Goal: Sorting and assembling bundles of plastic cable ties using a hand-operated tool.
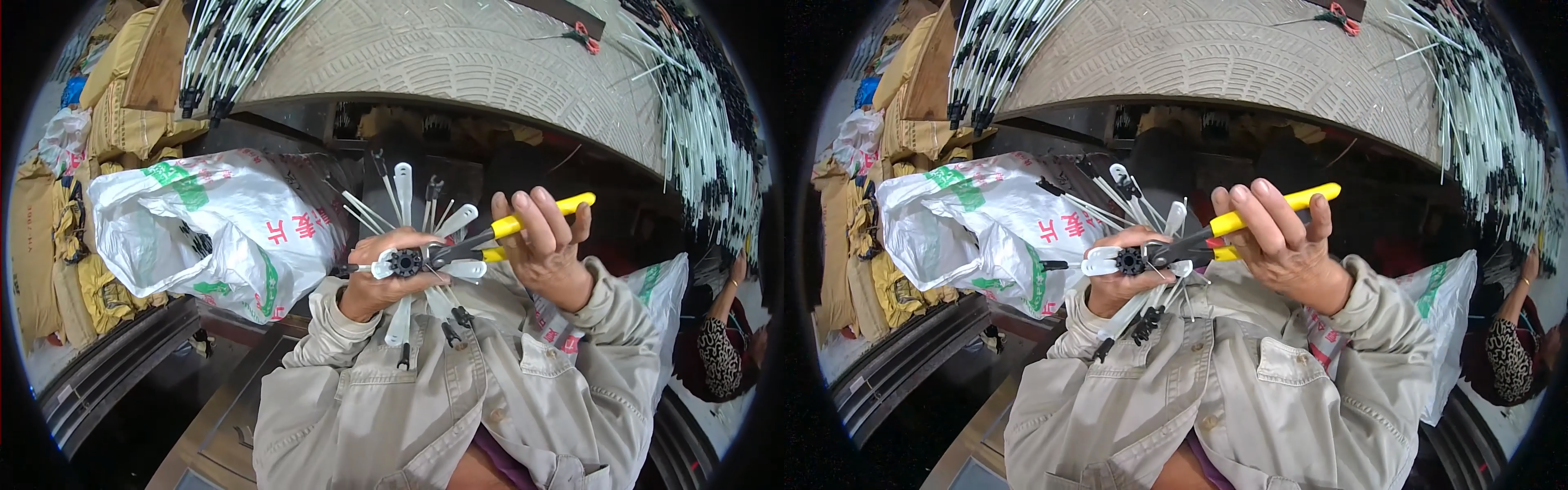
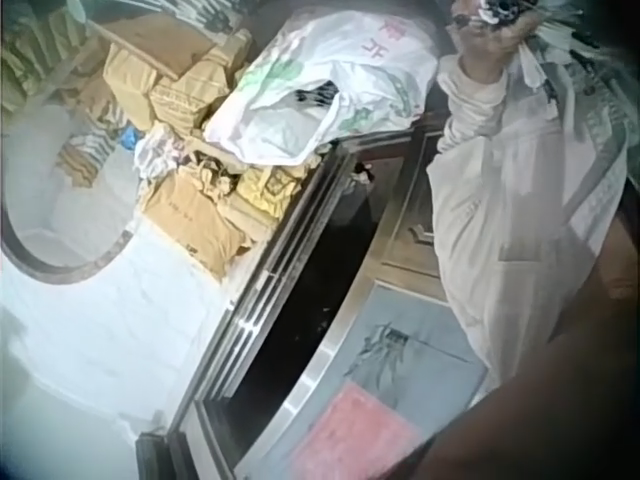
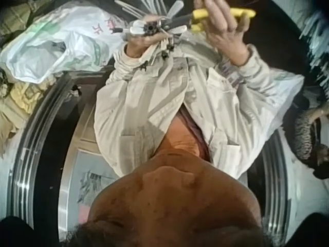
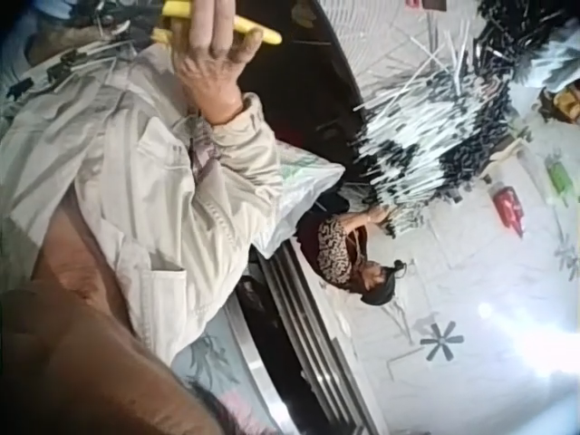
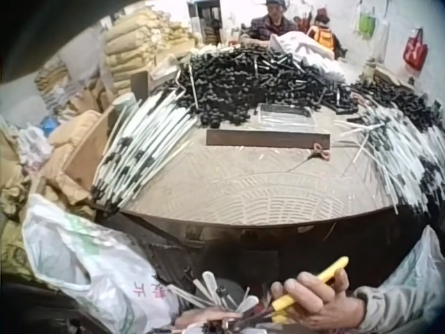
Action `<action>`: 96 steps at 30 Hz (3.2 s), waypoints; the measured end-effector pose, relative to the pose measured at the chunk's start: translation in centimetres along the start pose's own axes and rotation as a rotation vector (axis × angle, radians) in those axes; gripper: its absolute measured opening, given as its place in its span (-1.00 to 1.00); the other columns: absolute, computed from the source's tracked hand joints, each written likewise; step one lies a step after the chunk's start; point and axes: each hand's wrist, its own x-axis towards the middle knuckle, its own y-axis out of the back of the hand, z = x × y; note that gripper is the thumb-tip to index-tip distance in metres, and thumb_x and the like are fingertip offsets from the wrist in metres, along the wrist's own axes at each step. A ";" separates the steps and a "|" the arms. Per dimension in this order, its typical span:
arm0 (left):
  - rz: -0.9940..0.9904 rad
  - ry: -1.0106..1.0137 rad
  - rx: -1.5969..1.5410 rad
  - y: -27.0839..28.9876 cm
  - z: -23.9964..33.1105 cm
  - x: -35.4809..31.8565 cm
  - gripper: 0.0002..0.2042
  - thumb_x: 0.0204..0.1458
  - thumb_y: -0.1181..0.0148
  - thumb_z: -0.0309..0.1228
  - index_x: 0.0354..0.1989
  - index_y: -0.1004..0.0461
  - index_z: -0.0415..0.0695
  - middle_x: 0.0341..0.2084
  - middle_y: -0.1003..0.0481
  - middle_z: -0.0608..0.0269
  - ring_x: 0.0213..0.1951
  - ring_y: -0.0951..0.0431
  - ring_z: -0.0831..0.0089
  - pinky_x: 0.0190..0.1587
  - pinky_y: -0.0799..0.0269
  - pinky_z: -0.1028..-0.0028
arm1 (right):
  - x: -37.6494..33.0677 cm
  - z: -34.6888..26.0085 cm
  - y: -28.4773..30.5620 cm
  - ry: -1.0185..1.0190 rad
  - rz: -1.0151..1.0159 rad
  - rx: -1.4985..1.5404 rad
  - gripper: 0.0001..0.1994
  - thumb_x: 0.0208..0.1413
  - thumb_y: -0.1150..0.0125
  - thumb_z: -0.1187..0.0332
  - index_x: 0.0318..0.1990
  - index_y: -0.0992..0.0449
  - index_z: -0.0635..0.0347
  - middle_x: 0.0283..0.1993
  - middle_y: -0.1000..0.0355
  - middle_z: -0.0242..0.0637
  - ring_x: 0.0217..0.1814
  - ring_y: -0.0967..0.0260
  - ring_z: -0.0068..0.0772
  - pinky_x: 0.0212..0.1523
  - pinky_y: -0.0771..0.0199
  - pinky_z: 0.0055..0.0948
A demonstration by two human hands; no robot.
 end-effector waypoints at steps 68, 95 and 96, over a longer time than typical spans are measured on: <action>0.192 0.064 -0.176 -2.6 -0.6 -0.8 -0.55 -0.35 -0.45 -0.27 -0.27 -0.46 -0.23 -0.42 -0.50 0.21 -0.45 -0.48 0.49 -0.35 -0.34 0.58 | -2.9 0.3 -0.4 -0.117 -0.429 0.857 -0.79 -0.27 -0.25 0.38 -0.42 -0.41 0.17 -0.36 -0.27 -0.19 -0.47 -0.29 -0.25 -0.51 -0.29 -0.38; -0.031 0.306 -0.426 -0.8 -1.5 1.2 -0.56 -0.31 -0.44 -0.33 -0.24 -0.43 -0.25 -0.43 -0.43 0.31 -0.41 -0.39 0.63 -0.35 -0.30 0.62 | 3.1 5.5 2.5 -0.192 -0.975 1.206 -0.64 0.04 -0.14 0.11 -0.36 -0.29 0.28 -0.62 -0.28 -0.03 -0.59 -0.27 0.10 -0.60 -0.25 -0.22; 0.022 0.365 -0.472 -0.7 -0.5 2.2 -0.49 -0.34 -0.46 -0.21 -0.26 -0.44 -0.27 -0.45 -0.42 0.34 -0.46 -0.36 0.68 -0.39 -0.26 0.65 | 3.1 5.4 2.5 -0.208 -0.897 1.125 -0.63 -0.02 -0.18 0.11 -0.38 -0.31 0.28 -0.54 -0.30 -0.05 -0.55 -0.30 0.04 -0.56 -0.28 -0.25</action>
